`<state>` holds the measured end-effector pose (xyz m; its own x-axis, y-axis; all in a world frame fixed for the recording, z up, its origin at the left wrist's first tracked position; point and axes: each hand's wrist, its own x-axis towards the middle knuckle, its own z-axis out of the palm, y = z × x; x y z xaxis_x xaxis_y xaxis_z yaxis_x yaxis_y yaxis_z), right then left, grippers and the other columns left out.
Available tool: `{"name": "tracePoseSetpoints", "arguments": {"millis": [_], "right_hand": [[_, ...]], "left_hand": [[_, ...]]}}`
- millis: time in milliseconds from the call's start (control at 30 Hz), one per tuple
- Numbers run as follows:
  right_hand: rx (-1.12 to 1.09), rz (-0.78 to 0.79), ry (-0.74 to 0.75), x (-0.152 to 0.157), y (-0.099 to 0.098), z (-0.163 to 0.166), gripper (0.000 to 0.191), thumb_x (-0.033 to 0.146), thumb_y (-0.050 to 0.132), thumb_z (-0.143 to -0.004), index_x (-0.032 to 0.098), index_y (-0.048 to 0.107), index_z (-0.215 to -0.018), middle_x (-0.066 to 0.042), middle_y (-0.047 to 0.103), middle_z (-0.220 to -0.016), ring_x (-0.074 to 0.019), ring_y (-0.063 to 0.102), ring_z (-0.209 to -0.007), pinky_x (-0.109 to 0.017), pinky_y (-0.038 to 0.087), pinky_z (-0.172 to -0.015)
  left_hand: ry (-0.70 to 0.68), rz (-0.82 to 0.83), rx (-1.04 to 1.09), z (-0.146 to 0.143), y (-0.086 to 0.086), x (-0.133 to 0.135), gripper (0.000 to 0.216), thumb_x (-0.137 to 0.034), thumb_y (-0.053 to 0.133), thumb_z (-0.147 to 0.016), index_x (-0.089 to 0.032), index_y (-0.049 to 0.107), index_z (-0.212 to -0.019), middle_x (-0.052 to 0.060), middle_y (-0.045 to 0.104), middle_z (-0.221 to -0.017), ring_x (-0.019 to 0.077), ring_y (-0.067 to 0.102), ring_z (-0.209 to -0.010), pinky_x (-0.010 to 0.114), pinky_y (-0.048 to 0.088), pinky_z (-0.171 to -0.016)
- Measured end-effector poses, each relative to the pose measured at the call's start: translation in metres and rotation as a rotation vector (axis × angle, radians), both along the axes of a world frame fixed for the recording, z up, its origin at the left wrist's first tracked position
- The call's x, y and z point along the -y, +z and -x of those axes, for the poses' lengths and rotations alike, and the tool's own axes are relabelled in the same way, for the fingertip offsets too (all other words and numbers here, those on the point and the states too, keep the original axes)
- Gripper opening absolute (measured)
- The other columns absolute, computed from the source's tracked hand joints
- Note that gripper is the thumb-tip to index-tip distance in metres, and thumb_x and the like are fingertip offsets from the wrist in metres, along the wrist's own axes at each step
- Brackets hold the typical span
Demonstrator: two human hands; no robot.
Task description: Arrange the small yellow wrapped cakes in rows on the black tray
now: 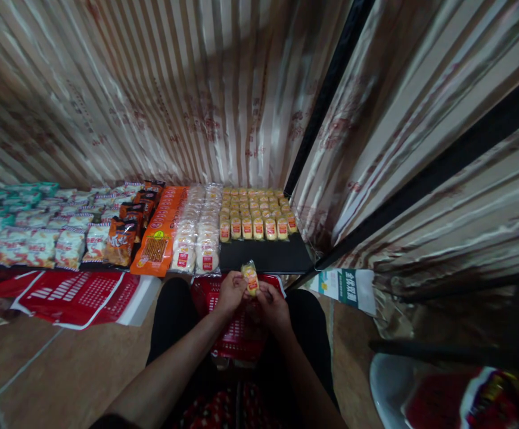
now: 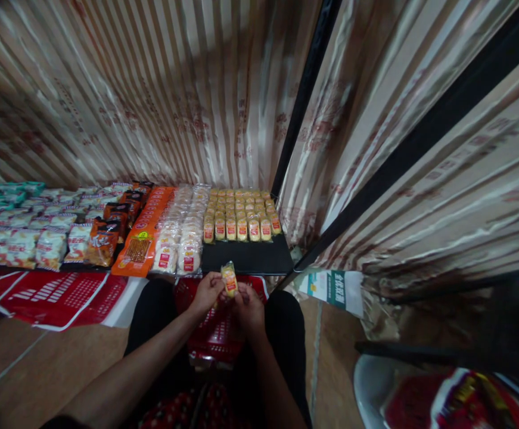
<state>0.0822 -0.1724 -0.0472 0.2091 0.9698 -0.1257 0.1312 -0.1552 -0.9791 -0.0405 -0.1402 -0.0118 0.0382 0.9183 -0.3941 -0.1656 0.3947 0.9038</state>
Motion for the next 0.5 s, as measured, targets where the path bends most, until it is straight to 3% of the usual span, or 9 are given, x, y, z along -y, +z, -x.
{"name": "tracePoseSetpoints", "arguments": {"millis": [200,500], "right_hand": [[0.026,-0.008,0.014,-0.015,0.005,0.005,0.030,0.041,0.054,-0.074,0.023,0.062,-0.097,-0.007,0.071,-0.099,-0.0220,0.068,-0.089,-0.037,0.055,-0.083],[0.053,-0.057,0.036,-0.048,0.016,0.007,0.028,0.040,0.055,-0.073,0.021,0.060,-0.093,-0.007,0.070,-0.092,-0.0193,0.067,-0.083,-0.034,0.054,-0.082]], "left_hand": [[0.005,-0.036,-0.050,0.006,0.010,-0.011,0.015,-0.020,0.062,-0.073,-0.018,0.055,-0.085,-0.004,0.058,-0.063,0.0095,0.053,-0.051,0.022,0.043,-0.054],[0.011,-0.085,-0.114,0.010,0.020,-0.036,0.018,-0.011,0.056,-0.075,-0.018,0.061,-0.091,-0.002,0.060,-0.067,0.0100,0.054,-0.057,0.021,0.045,-0.059]]}}
